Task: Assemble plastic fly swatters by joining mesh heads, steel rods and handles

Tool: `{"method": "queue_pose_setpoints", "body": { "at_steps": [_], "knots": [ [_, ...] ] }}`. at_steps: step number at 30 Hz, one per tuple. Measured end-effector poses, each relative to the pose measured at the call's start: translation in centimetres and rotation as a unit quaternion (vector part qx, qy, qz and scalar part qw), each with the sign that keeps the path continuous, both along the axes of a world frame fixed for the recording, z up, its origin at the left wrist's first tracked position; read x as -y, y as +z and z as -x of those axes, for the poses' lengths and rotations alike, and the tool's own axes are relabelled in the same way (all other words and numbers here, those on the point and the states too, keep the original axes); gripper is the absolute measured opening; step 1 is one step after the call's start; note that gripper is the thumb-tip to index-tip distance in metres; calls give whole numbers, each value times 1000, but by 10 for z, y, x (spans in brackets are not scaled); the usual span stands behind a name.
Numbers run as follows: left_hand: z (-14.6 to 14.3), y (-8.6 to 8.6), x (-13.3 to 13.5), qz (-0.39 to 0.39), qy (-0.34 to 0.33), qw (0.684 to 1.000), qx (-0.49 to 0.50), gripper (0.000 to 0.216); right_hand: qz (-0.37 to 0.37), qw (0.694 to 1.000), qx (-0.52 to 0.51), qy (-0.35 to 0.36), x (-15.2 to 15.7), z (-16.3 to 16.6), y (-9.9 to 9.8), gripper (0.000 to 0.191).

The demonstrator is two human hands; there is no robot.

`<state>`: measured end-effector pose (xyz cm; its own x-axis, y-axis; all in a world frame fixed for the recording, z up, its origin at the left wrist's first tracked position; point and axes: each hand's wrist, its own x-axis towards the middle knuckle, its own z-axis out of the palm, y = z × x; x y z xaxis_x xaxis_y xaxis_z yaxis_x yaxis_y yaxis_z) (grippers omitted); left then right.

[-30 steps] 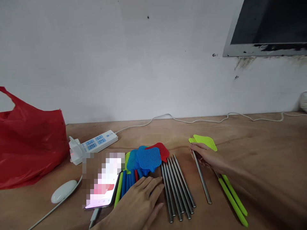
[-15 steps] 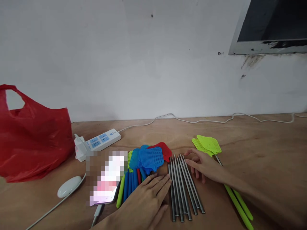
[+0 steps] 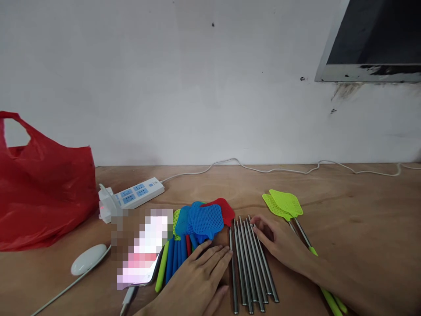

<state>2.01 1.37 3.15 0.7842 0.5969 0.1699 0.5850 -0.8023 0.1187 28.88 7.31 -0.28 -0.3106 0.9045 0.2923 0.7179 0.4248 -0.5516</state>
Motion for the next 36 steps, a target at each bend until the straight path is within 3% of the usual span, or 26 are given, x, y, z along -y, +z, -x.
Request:
{"method": "queue_pose_setpoints", "body": {
  "at_steps": [10,14,17,20,24,30,36],
  "knots": [
    [-2,7,3,61,-6,998,18,26,-32,996,85,-6,6,3,4,15],
    [-1,7,3,69,-4,997,20,24,-67,985,152,-54,9,4,5,18],
    [-1,6,1,79,-1,997,-1,24,-125,956,240,-115,13,5,8,22],
    [-1,6,1,84,-3,996,-8,25,-183,908,339,-164,16,4,11,23],
    [-1,6,1,79,-3,997,-10,25,-172,875,400,-211,17,0,8,25],
    [0,5,3,67,1,998,15,25,-121,892,380,-214,17,-4,2,27],
    [1,5,3,82,12,996,14,22,-119,932,316,-129,17,3,5,21]
  ]
}}
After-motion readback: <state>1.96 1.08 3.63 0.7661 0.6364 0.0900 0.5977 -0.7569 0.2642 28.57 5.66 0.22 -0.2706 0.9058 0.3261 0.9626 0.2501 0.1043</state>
